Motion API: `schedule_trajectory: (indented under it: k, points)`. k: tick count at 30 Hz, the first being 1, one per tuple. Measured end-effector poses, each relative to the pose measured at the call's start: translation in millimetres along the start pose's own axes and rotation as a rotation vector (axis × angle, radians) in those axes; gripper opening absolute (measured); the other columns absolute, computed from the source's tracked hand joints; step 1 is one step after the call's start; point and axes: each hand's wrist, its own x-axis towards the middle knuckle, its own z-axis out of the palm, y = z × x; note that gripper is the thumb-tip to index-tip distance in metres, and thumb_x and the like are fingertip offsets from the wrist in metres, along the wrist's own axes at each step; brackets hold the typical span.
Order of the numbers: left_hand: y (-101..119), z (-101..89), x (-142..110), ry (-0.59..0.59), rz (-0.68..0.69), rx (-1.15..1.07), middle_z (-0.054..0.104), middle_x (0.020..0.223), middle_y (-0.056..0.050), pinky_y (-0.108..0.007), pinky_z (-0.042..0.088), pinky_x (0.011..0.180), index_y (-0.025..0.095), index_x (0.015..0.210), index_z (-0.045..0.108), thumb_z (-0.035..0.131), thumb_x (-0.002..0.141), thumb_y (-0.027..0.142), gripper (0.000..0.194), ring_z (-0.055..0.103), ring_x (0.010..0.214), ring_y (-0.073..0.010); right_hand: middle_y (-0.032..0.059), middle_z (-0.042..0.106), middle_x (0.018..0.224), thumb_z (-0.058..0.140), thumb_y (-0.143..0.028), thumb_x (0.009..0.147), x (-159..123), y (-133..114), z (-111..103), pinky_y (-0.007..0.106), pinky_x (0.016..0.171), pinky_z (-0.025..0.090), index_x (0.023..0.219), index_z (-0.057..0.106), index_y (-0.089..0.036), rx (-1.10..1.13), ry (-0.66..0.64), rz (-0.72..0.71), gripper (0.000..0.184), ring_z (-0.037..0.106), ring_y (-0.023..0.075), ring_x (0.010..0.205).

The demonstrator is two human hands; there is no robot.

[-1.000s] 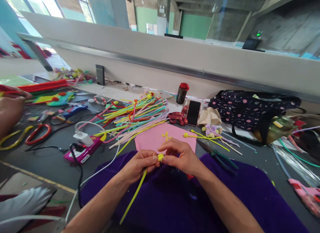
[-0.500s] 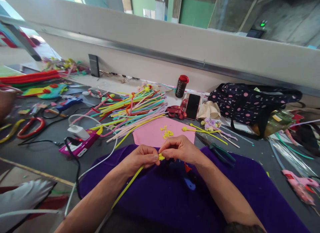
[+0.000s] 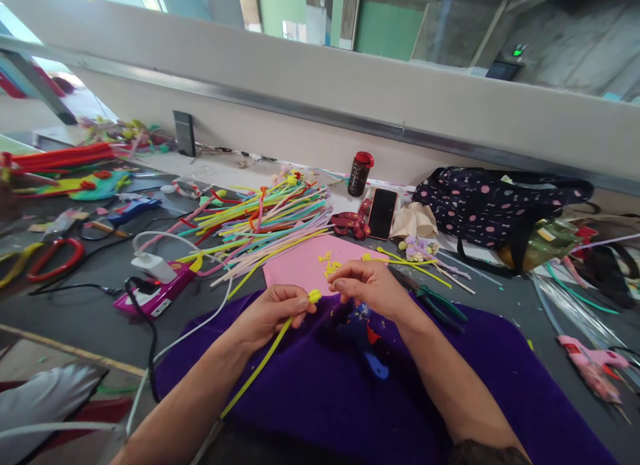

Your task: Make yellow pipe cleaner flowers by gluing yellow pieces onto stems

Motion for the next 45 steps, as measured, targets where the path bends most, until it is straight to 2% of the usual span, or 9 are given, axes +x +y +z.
schedule_trajectory:
  k: [2,5,9,15,20,26,33,39,45]
  points:
    - [3,-3.7,-1,0.04,-0.005,-0.064,0.056,0.05,0.001,-0.017,0.012,0.033,0.012,0.073,0.067,0.062,0.07,0.031,0.02,0.028,0.032,0.0005,0.0039,0.066,0.074,0.06,-0.031,0.074,1,0,-8,0.018,0.04,0.037,0.081,0.066,-0.016,-0.017,0.072,0.002,0.018,0.056,0.0101,0.052]
    - [8,-9.0,-1,0.095,0.003,-0.142,0.059,0.053,0.0,-0.013,0.019,0.033,0.011,0.074,0.067,0.066,0.067,0.028,0.019,0.037,0.034,0.0,0.0037,0.066,0.073,0.06,-0.031,0.073,2,5,-18,0.018,0.039,0.036,0.08,0.066,-0.016,-0.079,0.16,0.005,0.018,0.056,0.0104,0.052]
    - [10,-14.0,-1,0.16,0.009,-0.2,0.059,0.053,-0.001,-0.012,0.024,0.032,0.01,0.069,0.066,0.071,0.06,0.025,0.018,0.043,0.035,-0.0012,0.0036,0.066,0.072,0.057,-0.031,0.074,8,19,-24,0.018,0.039,0.037,0.081,0.065,-0.015,-0.198,0.181,0.026,0.019,0.057,0.0107,0.052]
    - [8,-17.1,2,0.159,0.043,-0.268,0.057,0.051,0.0,-0.011,0.024,0.031,0.01,0.067,0.063,0.071,0.06,0.025,0.018,0.042,0.034,-0.0012,0.0013,0.064,0.067,0.049,-0.025,0.078,19,38,-20,0.02,0.049,0.041,0.078,0.066,-0.015,-0.619,0.056,-0.009,0.02,0.058,0.0115,0.055]
    - [7,-16.9,3,0.18,0.056,-0.26,0.056,0.05,0.001,-0.011,0.022,0.031,0.011,0.068,0.063,0.07,0.062,0.028,0.02,0.04,0.034,-0.0011,0.002,0.066,0.071,0.051,-0.02,0.075,27,39,-17,0.022,0.059,0.041,0.075,0.068,-0.016,-0.767,-0.007,-0.035,0.018,0.059,0.0132,0.062]
    - [6,-15.7,3,0.183,0.088,-0.285,0.056,0.051,0.002,-0.011,0.02,0.031,0.011,0.07,0.063,0.069,0.064,0.029,0.02,0.038,0.033,0.0004,0.0014,0.066,0.066,0.051,-0.021,0.075,50,44,-22,0.022,0.056,0.037,0.077,0.07,-0.017,-0.939,-0.023,-0.003,0.019,0.057,0.0135,0.059]
    - [8,-16.6,3,0.192,0.095,-0.27,0.055,0.052,0.003,-0.012,0.019,0.031,0.011,0.071,0.062,0.067,0.065,0.031,0.021,0.037,0.033,0.0008,0.0071,0.066,0.092,0.048,-0.02,0.079,74,54,-15,0.024,0.065,0.037,0.093,0.068,-0.017,-1.079,-0.035,-0.026,0.025,0.058,0.0172,0.077]
    - [8,-17.1,3,0.176,0.091,-0.248,0.055,0.052,0.002,-0.013,0.018,0.031,0.011,0.071,0.062,0.066,0.068,0.031,0.021,0.036,0.033,0.0002,0.0035,0.068,0.086,0.052,-0.019,0.077,72,55,-10,0.022,0.068,0.039,0.091,0.069,-0.02,-1.109,-0.159,-0.056,0.022,0.059,0.0161,0.077]
    - [8,-16.6,5,0.194,0.066,-0.225,0.055,0.051,0.003,-0.014,0.019,0.031,0.012,0.07,0.062,0.066,0.066,0.032,0.021,0.036,0.033,-0.0008,0.0065,0.067,0.094,0.045,-0.018,0.083,90,62,-19,0.023,0.073,0.04,0.095,0.067,-0.017,-1.111,-0.094,-0.071,0.026,0.059,0.0172,0.085]
